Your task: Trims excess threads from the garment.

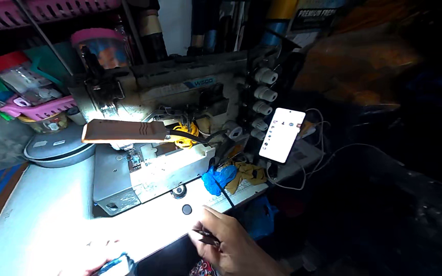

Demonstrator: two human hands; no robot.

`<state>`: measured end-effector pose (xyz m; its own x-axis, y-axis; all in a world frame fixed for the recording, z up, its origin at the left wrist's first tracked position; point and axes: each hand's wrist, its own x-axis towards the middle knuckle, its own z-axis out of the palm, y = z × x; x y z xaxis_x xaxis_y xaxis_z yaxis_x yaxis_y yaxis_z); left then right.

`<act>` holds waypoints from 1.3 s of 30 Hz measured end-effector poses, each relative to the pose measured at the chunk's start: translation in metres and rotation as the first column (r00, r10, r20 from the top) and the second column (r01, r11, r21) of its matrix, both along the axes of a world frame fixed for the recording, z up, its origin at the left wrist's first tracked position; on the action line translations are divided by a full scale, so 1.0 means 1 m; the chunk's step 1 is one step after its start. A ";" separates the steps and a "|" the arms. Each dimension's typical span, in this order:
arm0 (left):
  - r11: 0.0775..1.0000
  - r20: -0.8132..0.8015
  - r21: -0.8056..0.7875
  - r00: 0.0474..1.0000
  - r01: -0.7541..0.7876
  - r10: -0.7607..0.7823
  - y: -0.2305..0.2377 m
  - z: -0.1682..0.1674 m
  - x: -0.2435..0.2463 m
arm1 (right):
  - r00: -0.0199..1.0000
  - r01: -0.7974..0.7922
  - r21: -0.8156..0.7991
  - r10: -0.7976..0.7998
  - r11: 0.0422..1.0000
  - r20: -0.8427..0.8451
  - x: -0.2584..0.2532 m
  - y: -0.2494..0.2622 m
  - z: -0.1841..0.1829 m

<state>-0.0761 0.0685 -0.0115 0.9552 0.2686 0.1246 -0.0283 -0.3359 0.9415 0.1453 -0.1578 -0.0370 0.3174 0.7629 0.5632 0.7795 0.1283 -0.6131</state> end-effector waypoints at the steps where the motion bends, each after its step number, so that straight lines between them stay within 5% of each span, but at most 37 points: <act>1: 0.988 0.079 0.103 0.990 0.111 -0.120 0.005 -0.014 0.010 | 0.991 -0.068 0.043 0.073 0.997 -0.115 -0.004 0.006 0.003; 3: 0.956 0.163 0.232 0.961 0.180 -0.221 -0.008 -0.002 0.033 | 0.882 -0.254 0.077 0.264 0.964 -0.391 -0.012 0.018 0.009; 6: 0.986 0.113 0.130 0.987 0.101 -0.116 -0.033 0.022 0.041 | 0.649 -0.470 0.078 0.404 0.879 -0.645 -0.019 0.029 0.017; 10: 1.000 -0.094 0.027 0.995 -0.013 0.015 -0.037 0.029 0.041 | 0.611 -0.407 0.043 0.307 0.912 -0.729 -0.015 0.025 0.028; 16: 0.998 -0.092 -0.054 0.995 0.032 -0.037 -0.015 -0.013 0.041 | 0.396 -0.200 0.134 0.205 0.971 -0.895 -0.004 0.020 0.026; 18: 0.992 -0.120 -0.123 0.992 0.009 -0.024 -0.014 -0.008 0.037 | 0.454 -0.123 0.074 0.122 0.990 -0.883 0.000 0.019 0.025; 20: 0.995 -0.104 -0.088 0.994 -0.049 0.039 -0.012 -0.002 0.031 | 0.630 -0.085 0.015 0.066 0.996 -0.774 0.006 0.017 0.021; 22: 0.994 -0.026 0.024 0.994 -0.108 0.109 -0.006 0.003 0.025 | 0.790 -0.075 -0.032 0.040 0.997 -0.612 0.011 0.013 0.020; 25: 0.945 0.183 0.250 0.968 -0.213 0.170 0.002 0.007 0.018 | 0.901 -0.027 -0.050 0.003 0.998 -0.434 0.015 0.007 0.020; 29: 0.831 0.298 0.424 0.922 -0.359 0.246 0.014 0.013 0.002 | 0.896 0.105 0.002 -0.094 0.994 -0.435 0.029 -0.006 0.021; 39: 0.968 0.151 0.169 0.976 -0.183 0.158 0.000 0.008 0.025 | 0.795 0.166 0.021 -0.122 0.986 -0.594 0.021 0.010 0.020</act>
<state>-0.0515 0.0685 -0.0038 0.8680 0.3873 0.3107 -0.0784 -0.5109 0.8561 0.1667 -0.1475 -0.0169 0.7077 0.6486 0.2803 0.2839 0.1023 -0.9534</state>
